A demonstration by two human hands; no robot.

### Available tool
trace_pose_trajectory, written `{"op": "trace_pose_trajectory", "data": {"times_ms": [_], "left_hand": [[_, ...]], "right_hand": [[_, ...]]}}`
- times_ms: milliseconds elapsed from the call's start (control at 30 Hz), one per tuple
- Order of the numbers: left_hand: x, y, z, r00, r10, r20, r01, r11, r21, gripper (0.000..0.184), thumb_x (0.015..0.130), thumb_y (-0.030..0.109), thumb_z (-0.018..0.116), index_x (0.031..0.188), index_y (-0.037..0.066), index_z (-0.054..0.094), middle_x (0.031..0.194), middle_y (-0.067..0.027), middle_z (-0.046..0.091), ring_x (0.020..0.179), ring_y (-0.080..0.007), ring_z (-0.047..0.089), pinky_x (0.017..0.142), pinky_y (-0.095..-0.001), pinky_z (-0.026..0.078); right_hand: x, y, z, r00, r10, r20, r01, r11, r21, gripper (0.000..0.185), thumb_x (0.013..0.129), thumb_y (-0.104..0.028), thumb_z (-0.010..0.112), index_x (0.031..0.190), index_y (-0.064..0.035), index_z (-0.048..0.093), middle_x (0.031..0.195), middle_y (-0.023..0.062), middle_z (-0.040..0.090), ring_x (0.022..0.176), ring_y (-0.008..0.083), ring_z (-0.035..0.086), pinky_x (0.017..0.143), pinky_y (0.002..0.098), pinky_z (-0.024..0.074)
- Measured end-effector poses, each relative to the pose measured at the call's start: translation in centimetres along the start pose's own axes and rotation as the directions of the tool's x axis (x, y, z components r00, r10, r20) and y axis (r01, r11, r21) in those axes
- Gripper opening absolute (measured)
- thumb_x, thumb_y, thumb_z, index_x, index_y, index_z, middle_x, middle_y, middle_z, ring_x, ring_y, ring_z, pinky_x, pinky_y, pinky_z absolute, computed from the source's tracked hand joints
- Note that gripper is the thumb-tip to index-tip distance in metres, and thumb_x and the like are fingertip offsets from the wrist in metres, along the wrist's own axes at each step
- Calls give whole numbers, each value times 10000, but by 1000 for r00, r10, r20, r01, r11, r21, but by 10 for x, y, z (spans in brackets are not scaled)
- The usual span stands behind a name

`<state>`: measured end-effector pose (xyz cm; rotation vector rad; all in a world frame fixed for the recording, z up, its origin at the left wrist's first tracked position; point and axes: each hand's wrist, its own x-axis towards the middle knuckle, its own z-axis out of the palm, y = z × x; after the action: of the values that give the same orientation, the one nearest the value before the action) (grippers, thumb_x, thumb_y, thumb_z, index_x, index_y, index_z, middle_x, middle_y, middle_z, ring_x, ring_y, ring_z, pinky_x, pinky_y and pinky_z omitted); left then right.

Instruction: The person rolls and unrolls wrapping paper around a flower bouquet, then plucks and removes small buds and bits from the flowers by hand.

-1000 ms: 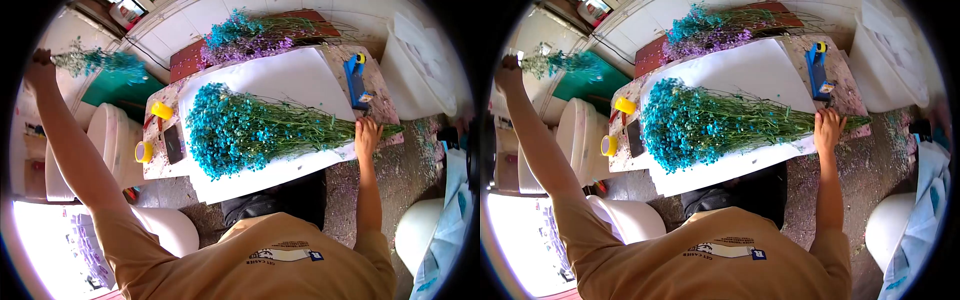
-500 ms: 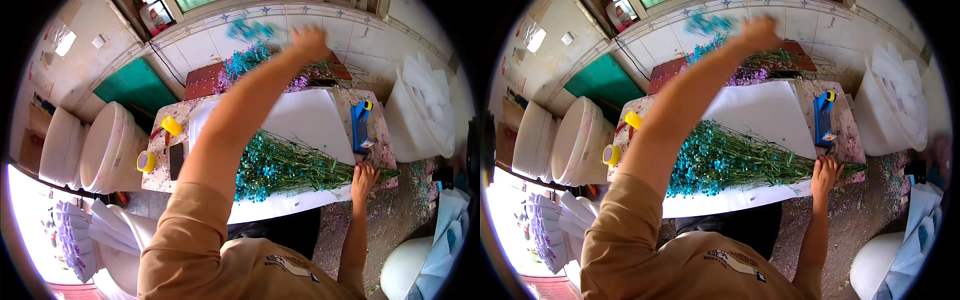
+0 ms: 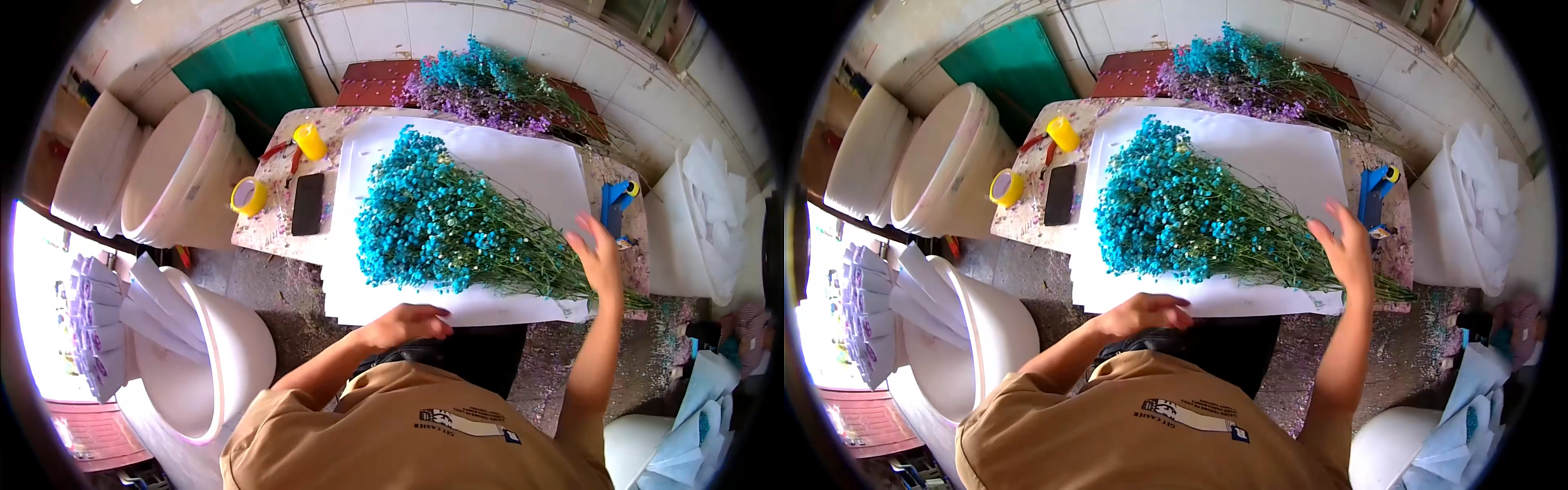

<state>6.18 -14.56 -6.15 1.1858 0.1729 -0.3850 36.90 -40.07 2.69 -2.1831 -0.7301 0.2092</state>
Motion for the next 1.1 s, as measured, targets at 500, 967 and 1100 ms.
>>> {"op": "trace_pose_trajectory", "data": {"times_ms": [500, 967, 1100], "left_hand": [[15, 0, 2, 881, 323, -346, -467, 715, -520, 692, 821, 148, 820, 1409, 69, 465, 1373, -95, 554, 1318, -257, 465, 1120, -491, 351], [82, -37, 62, 944, 331, 17, -323, 930, -177, 500, 829, 131, 782, 1269, 50, 558, 1207, -70, 626, 1106, -174, 580, 946, -365, 505], [95, -19, 51, 910, 408, -76, -403, 824, -398, 572, 790, 40, 809, 1301, 60, 552, 1221, -71, 628, 1143, -226, 602, 962, -385, 509]], "right_hand": [[17, -155, 66, 790, -289, 541, 288, 954, 89, 984, 690, -295, 902, 1474, -6, 383, 1461, 164, 472, 1350, 282, 448, 1147, 392, 324], [-258, 22, 1, 968, -195, -160, 40, 745, -665, 569, 874, -305, 723, 1372, -108, 533, 1366, 92, 587, 1289, 333, 492, 1104, 510, 372], [-209, 5, -12, 930, 45, -365, 248, 657, 712, 524, 818, -113, 714, 1310, -40, 545, 1276, 111, 604, 1132, 235, 599, 999, 458, 474]]}}
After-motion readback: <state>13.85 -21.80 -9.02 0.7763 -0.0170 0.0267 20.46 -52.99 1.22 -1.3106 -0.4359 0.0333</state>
